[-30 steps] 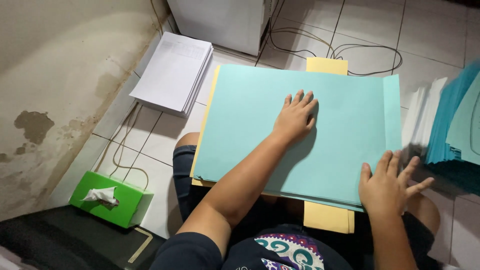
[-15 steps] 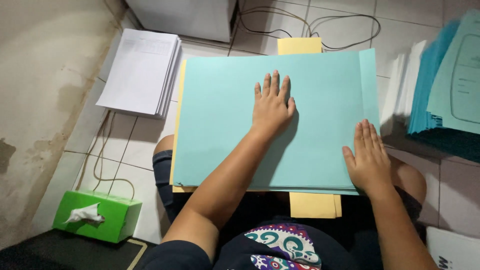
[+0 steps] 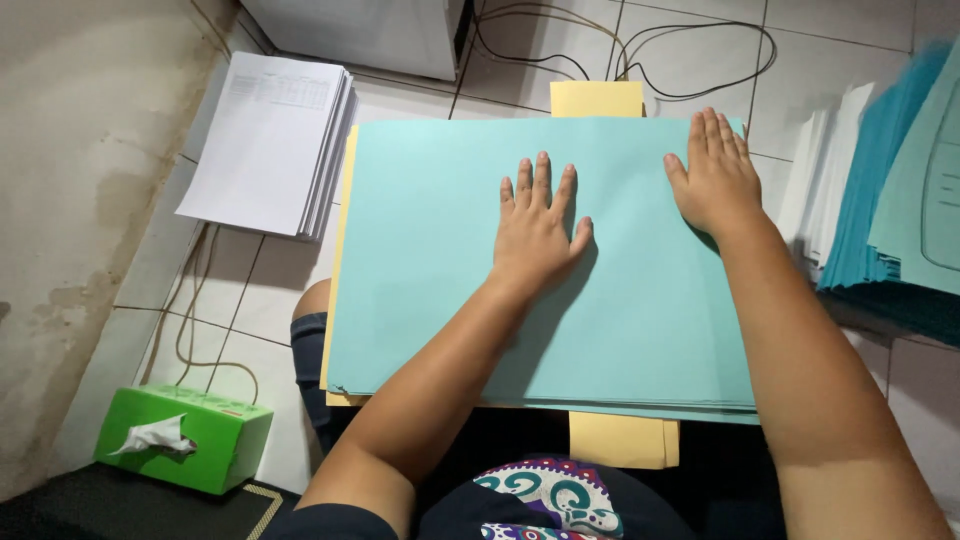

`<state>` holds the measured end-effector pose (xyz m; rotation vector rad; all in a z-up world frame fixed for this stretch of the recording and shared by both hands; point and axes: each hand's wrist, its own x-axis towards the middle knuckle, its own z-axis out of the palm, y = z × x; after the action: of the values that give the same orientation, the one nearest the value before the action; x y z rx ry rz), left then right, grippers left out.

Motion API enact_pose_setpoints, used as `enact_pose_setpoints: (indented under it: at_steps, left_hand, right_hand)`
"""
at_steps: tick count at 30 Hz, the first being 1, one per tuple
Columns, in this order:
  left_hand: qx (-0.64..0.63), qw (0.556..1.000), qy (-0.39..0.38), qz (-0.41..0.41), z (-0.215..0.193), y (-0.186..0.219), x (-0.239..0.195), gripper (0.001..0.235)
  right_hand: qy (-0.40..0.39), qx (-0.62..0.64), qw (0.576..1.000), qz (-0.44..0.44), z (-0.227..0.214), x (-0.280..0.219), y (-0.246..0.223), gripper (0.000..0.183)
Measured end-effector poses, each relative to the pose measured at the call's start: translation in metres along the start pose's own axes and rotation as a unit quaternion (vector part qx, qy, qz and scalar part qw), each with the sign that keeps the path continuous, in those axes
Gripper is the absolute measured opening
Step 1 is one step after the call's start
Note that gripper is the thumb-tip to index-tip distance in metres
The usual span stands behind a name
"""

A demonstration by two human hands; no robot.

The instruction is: The person sits on the floor and repeatedly folds light blue papers in half by hand. They smooth the crease with both hands and place the folded paper onto a growing stack on their lap.

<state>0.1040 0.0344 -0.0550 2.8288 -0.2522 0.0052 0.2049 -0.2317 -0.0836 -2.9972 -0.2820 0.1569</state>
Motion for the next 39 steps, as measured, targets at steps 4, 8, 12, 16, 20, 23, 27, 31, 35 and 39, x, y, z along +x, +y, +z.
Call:
enact_pose_setpoints:
  at_steps: [4, 8, 12, 16, 20, 23, 27, 31, 35, 39]
  left_hand:
    - [-0.02, 1.0, 0.0, -0.018, -0.003, 0.002, 0.001, 0.075]
    - [-0.031, 0.999, 0.007, -0.027, -0.006, 0.005, 0.0, 0.075]
    - [-0.033, 0.999, 0.015, -0.016, -0.008, 0.003, -0.002, 0.074]
    - [-0.023, 0.998, 0.044, 0.036, 0.015, -0.005, -0.008, 0.068]
    - [-0.004, 0.989, 0.049, 0.142, 0.018, 0.003, -0.07, 0.065]
    - [-0.032, 0.987, 0.0, 0.157, -0.011, 0.019, -0.151, 0.069]
    - [-0.007, 0.984, 0.071, 0.165, 0.021, 0.005, -0.18, 0.068]
    - [-0.013, 0.994, -0.001, 0.105, 0.019, -0.009, -0.121, 0.075]
    - [0.044, 0.997, 0.004, 0.06, 0.037, -0.027, -0.012, 0.086]
    - [0.017, 1.0, -0.001, 0.006, 0.03, -0.031, 0.068, 0.08]
  right_hand:
    - [0.014, 0.015, 0.999, 0.028, -0.011, -0.014, -0.018, 0.08]
    - [0.041, 0.002, 0.998, 0.042, -0.01, -0.068, -0.036, 0.077]
    - [0.049, -0.017, 0.996, 0.067, -0.005, -0.154, -0.057, 0.077]
    - [0.045, -0.025, 0.996, 0.071, -0.003, -0.199, -0.062, 0.078]
    - [0.061, -0.026, 0.996, 0.062, 0.007, -0.197, -0.055, 0.08]
    - [0.077, -0.036, 0.995, 0.054, 0.017, -0.198, -0.046, 0.081]
    - [0.099, 0.02, 0.994, 0.041, 0.01, -0.199, -0.053, 0.079]
    - [0.099, 0.016, 0.994, 0.036, 0.012, -0.198, -0.051, 0.078]
    - [0.08, 0.017, 0.995, 0.053, 0.01, -0.197, -0.052, 0.079]
    - [0.083, 0.011, 0.995, 0.046, 0.01, -0.197, -0.051, 0.078]
